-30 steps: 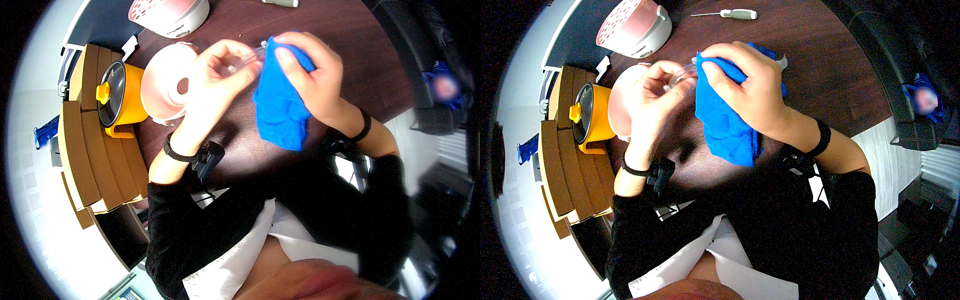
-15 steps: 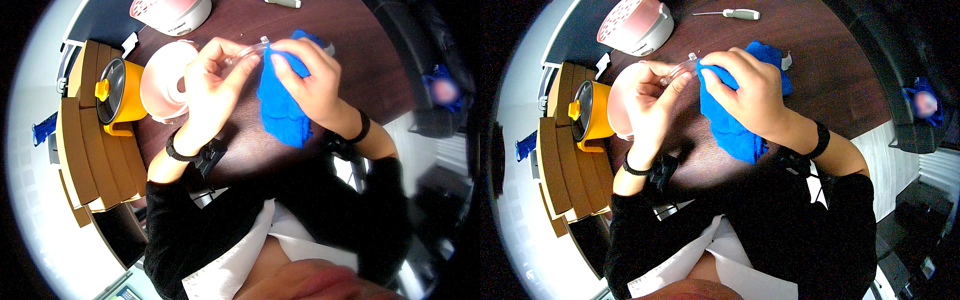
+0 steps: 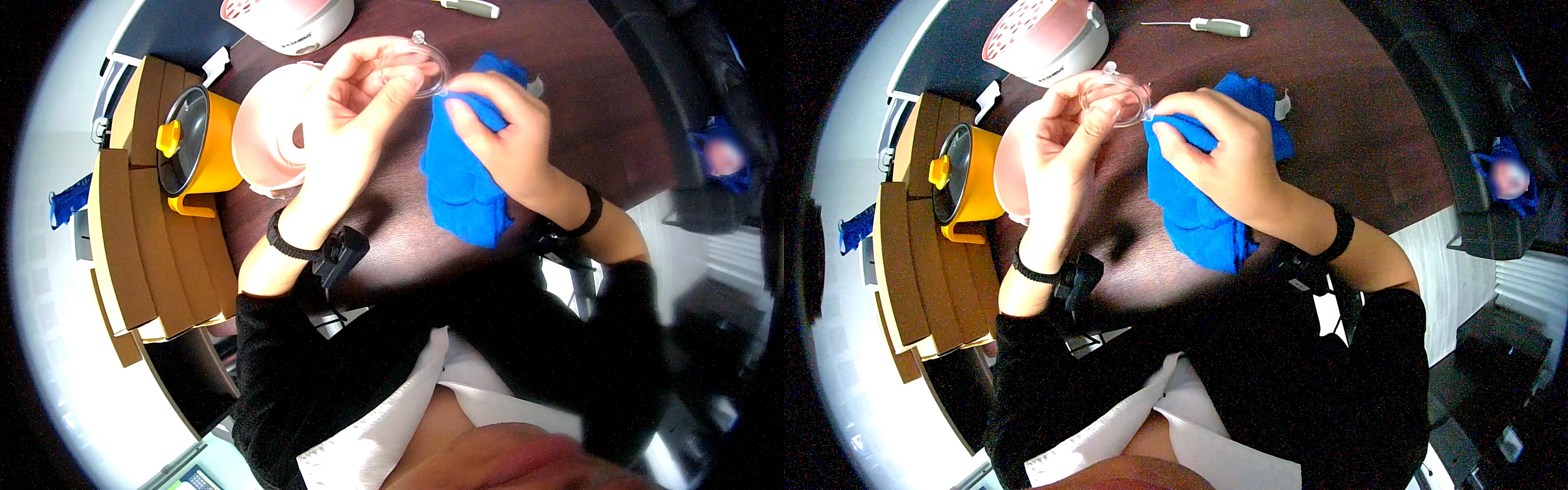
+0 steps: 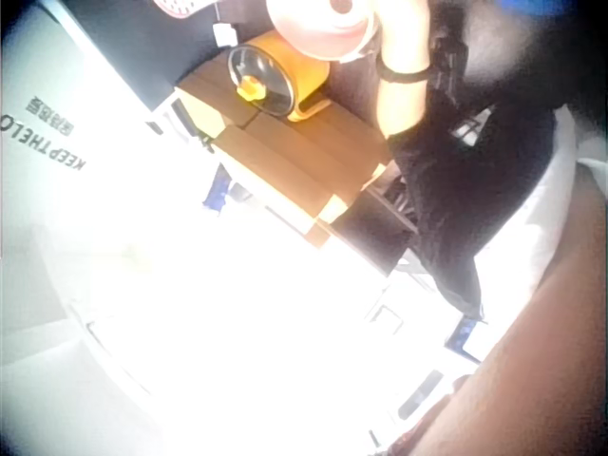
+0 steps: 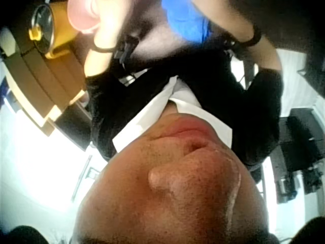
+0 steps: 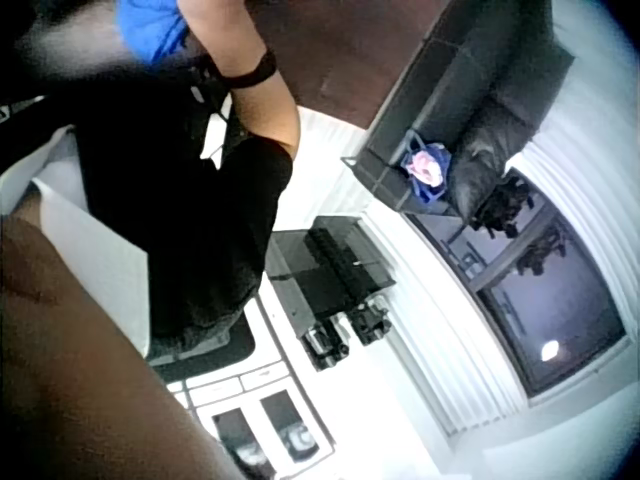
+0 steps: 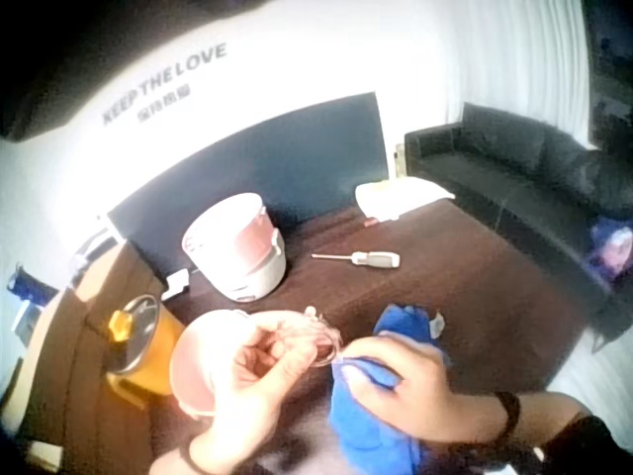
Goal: The person uses a screwdriver to pry a small clear plastic ring from the center of a pink plastic bowl-like part. After removing the ring, the person wipes it with a blue cloth and places it back into the bowl.
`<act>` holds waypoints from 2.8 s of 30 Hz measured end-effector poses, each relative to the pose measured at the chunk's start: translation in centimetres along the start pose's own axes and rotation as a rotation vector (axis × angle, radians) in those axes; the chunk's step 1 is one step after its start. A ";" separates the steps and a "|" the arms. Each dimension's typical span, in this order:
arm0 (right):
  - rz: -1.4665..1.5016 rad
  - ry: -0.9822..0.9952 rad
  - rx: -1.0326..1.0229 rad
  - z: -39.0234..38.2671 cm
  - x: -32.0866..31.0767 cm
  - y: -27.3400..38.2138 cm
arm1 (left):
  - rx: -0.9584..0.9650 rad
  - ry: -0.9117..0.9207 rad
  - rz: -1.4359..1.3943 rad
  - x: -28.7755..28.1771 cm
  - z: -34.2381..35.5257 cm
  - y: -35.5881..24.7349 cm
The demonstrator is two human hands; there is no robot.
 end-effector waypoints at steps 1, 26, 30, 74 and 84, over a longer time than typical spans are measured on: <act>0.006 -0.015 0.011 0.0 -0.2 -0.1 | 0.000 -0.010 0.044 -0.2 0.0 0.2; -0.162 0.109 -0.010 -0.3 0.5 -0.9 | 0.067 0.141 0.356 1.9 -1.7 -2.4; -0.084 -0.030 0.012 0.4 -0.5 -0.3 | 0.032 -0.007 0.203 0.2 -0.7 -1.4; -0.036 0.043 -0.095 0.0 -0.1 1.1 | -0.155 -0.069 -0.162 -0.5 0.1 1.3; 0.116 0.000 0.176 0.7 -1.1 -1.1 | -0.316 0.097 -0.314 -1.1 -0.6 2.3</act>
Point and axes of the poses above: each hand's wrist, its own z-axis towards the middle knuckle, its own x-axis out of the palm, y = z × x, the point moved 5 cm from there along z, towards the middle knuckle, and after that the axes turned 1 degree about z, right-handed, at the moved point
